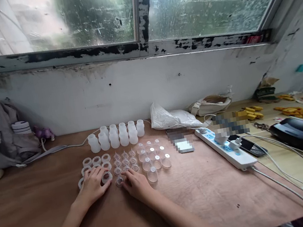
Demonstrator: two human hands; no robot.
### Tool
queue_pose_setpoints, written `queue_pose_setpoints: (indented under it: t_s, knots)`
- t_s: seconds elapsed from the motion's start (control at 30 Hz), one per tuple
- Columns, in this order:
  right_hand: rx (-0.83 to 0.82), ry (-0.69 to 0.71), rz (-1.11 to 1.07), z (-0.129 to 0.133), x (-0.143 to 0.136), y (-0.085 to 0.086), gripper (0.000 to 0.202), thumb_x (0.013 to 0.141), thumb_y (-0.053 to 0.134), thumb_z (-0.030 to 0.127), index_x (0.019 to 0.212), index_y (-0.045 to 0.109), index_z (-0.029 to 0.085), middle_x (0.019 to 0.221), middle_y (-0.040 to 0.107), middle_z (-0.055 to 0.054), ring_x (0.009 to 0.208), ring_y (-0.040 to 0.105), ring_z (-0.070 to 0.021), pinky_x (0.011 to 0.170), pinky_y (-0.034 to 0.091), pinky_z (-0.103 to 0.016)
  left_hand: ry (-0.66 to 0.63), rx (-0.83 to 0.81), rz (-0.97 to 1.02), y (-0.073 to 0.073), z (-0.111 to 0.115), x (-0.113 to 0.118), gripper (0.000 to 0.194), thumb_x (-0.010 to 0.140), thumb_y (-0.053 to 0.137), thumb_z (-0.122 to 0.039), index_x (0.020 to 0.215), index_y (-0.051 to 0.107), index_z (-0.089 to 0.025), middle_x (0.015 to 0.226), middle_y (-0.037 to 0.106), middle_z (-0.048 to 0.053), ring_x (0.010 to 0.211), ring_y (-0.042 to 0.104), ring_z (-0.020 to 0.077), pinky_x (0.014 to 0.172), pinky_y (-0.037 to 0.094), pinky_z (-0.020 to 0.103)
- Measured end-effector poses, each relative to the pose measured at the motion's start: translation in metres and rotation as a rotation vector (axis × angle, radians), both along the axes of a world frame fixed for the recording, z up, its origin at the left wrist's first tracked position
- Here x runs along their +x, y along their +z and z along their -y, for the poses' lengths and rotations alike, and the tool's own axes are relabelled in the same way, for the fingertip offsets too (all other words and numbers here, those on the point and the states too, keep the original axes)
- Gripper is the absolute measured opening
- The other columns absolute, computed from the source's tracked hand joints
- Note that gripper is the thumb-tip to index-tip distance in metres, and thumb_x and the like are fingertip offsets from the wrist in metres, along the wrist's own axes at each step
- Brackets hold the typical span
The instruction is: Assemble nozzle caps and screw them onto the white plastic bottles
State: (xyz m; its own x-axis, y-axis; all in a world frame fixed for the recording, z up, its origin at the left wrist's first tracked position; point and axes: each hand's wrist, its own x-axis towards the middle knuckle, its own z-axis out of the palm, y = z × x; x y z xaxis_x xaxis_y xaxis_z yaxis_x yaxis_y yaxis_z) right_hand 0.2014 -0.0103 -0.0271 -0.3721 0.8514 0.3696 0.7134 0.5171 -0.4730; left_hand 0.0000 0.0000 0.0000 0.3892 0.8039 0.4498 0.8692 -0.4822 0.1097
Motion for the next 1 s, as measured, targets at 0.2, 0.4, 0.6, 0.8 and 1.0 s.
queue_pose_setpoints:
  t_s: [0.2, 0.4, 0.6, 0.8, 1.0]
  knots:
    - [-0.023, 0.045, -0.115, 0.001, 0.000, 0.005, 0.017, 0.076, 0.052, 0.024, 0.093, 0.053, 0.021, 0.089, 0.055, -0.004, 0.064, 0.056, -0.0123, 0.057, 0.045, -0.023, -0.032, 0.031, 0.170, 0.005, 0.004, 0.009, 0.034, 0.077, 0.051, -0.032, 0.109, 0.050, -0.021, 0.097, 0.056, 0.007, 0.092, 0.053, 0.0233, 0.083, 0.040, 0.038]
    - [-0.105, 0.010, -0.458, 0.009, 0.002, 0.012, 0.018, 0.077, 0.048, 0.020, 0.094, 0.045, 0.019, 0.082, 0.057, -0.003, 0.058, 0.054, -0.0099, 0.053, 0.046, -0.021, -0.117, 0.016, 0.396, 0.008, 0.018, 0.025, 0.034, 0.080, 0.051, -0.030, 0.113, 0.048, -0.021, 0.102, 0.050, 0.007, 0.098, 0.052, 0.0203, 0.086, 0.044, 0.033]
    - [-0.071, -0.031, -0.522, 0.009, 0.001, 0.013, 0.020, 0.076, 0.048, 0.016, 0.095, 0.049, 0.019, 0.078, 0.054, -0.002, 0.059, 0.051, -0.0106, 0.055, 0.046, -0.024, -0.259, -0.027, 0.443, 0.009, 0.026, 0.034, 0.034, 0.080, 0.052, -0.028, 0.113, 0.045, -0.022, 0.106, 0.051, 0.007, 0.103, 0.050, 0.0215, 0.088, 0.044, 0.038]
    - [-0.203, 0.043, -0.658, 0.014, 0.000, 0.020, 0.020, 0.076, 0.049, 0.015, 0.095, 0.050, 0.020, 0.077, 0.054, -0.001, 0.064, 0.052, -0.0115, 0.060, 0.045, -0.025, -0.275, -0.050, 0.422, 0.007, 0.024, 0.033, 0.035, 0.080, 0.051, -0.025, 0.114, 0.043, -0.022, 0.108, 0.051, 0.007, 0.105, 0.048, 0.0201, 0.090, 0.043, 0.037]
    - [-0.389, 0.176, -0.865, 0.019, -0.002, 0.025, 0.028, 0.073, 0.047, 0.009, 0.099, 0.048, 0.020, 0.083, 0.055, -0.002, 0.077, 0.054, -0.0133, 0.070, 0.044, -0.027, -0.300, -0.090, 0.432, 0.000, 0.023, 0.035, 0.034, 0.080, 0.051, -0.024, 0.113, 0.043, -0.022, 0.109, 0.051, 0.007, 0.107, 0.047, 0.0205, 0.091, 0.042, 0.038]
